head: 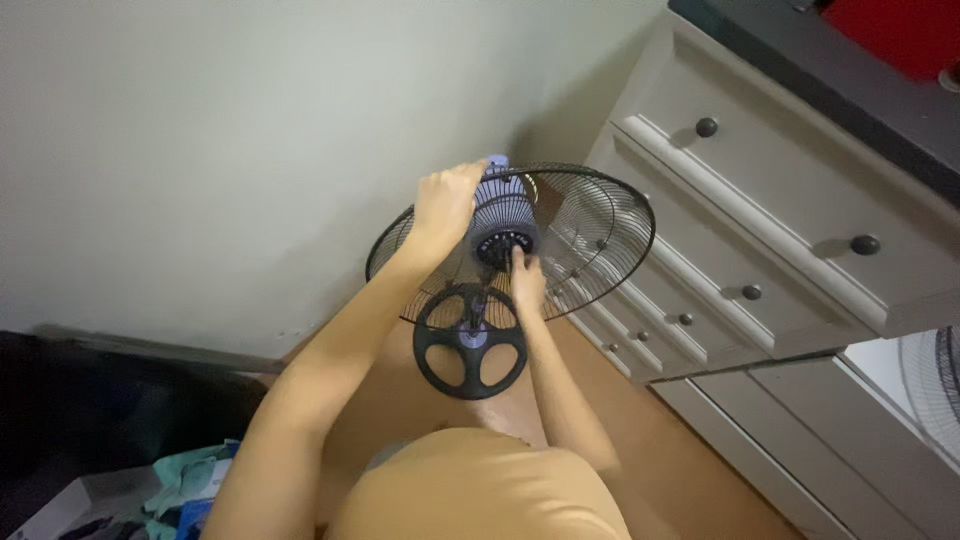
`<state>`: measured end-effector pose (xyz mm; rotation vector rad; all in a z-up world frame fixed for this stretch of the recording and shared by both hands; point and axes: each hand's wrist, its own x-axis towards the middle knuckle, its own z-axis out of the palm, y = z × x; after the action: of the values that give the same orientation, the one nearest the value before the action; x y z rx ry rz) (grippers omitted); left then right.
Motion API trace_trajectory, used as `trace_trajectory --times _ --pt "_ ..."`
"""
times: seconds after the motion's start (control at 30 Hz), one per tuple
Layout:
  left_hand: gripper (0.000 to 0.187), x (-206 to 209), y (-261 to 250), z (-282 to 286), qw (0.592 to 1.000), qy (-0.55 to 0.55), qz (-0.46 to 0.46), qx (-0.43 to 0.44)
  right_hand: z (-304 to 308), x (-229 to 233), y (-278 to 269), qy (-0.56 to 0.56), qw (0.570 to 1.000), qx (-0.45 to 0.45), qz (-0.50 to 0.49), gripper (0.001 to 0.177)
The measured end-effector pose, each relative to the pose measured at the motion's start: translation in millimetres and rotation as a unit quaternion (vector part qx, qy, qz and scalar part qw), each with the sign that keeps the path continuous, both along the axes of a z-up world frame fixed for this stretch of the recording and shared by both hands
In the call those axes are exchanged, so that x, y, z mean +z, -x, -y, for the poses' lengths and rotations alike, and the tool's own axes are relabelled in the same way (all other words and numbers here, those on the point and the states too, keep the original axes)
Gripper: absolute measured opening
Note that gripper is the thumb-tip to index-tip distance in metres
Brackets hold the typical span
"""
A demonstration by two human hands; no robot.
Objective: The person assembles a standing fan by attaching the fan blades, securing the front and rear wire cages, and tightening the central hub nut. The person repeatedly removes and reattaches components to ensure proper alignment and fit.
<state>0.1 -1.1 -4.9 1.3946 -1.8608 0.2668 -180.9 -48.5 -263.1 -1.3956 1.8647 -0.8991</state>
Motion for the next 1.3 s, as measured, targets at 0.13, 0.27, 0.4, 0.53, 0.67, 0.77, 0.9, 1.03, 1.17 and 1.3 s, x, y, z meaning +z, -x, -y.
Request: trace_trajectory --times 0.13,0.27,0.4,0.53,0.67,0.77,0.9,1.03,1.17,1.3 --pt "0.047 -2 -3 2 1.0 -0.004 0.009 -0.003 -15 44 -7 -0.065 0.997 0.006 -0.029 0.087" --pt "0.043 -8 -5 5 0.999 -0.022 0.023 0.031 -5 55 -8 -0.083 0.992 0.01 -0.099 0.089" --pt "0.039 -17 -11 7 1.0 0.01 0.004 0.017 7 36 -9 -0.035 0.986 0.056 -0.151 0.092" --pt "0.037 -13 -11 11 1.0 0.008 -0.004 0.01 17 23 -5 0.012 0.981 0.115 -0.157 0.087" --pt "0.035 -11 -6 16 1.0 0.015 -0.01 -0.008 22 8 -6 0.046 0.986 0.109 -0.116 0.086" --pt "0.038 -12 -3 13 1.0 -0.005 -0.008 -0.012 18 6 -3 0.036 0.993 0.1 -0.052 0.086" --pt "0.037 -11 0 15 1.0 0.008 -0.007 -0.024 14 17 -7 0.003 0.998 0.051 0.024 0.086" --pt "0.034 -12 -3 14 1.0 0.002 -0.021 -0.012 13 26 -15 -0.005 0.989 0.026 0.146 0.087" --pt "0.035 -10 -9 6 1.0 -0.007 -0.009 -0.005 5 23 -22 -0.104 0.929 0.027 0.353 0.079" --pt "0.034 -3 -4 -3 1.0 0.004 -0.023 -0.008 -1 19 -19 -0.13 0.901 0.009 0.415 0.075"
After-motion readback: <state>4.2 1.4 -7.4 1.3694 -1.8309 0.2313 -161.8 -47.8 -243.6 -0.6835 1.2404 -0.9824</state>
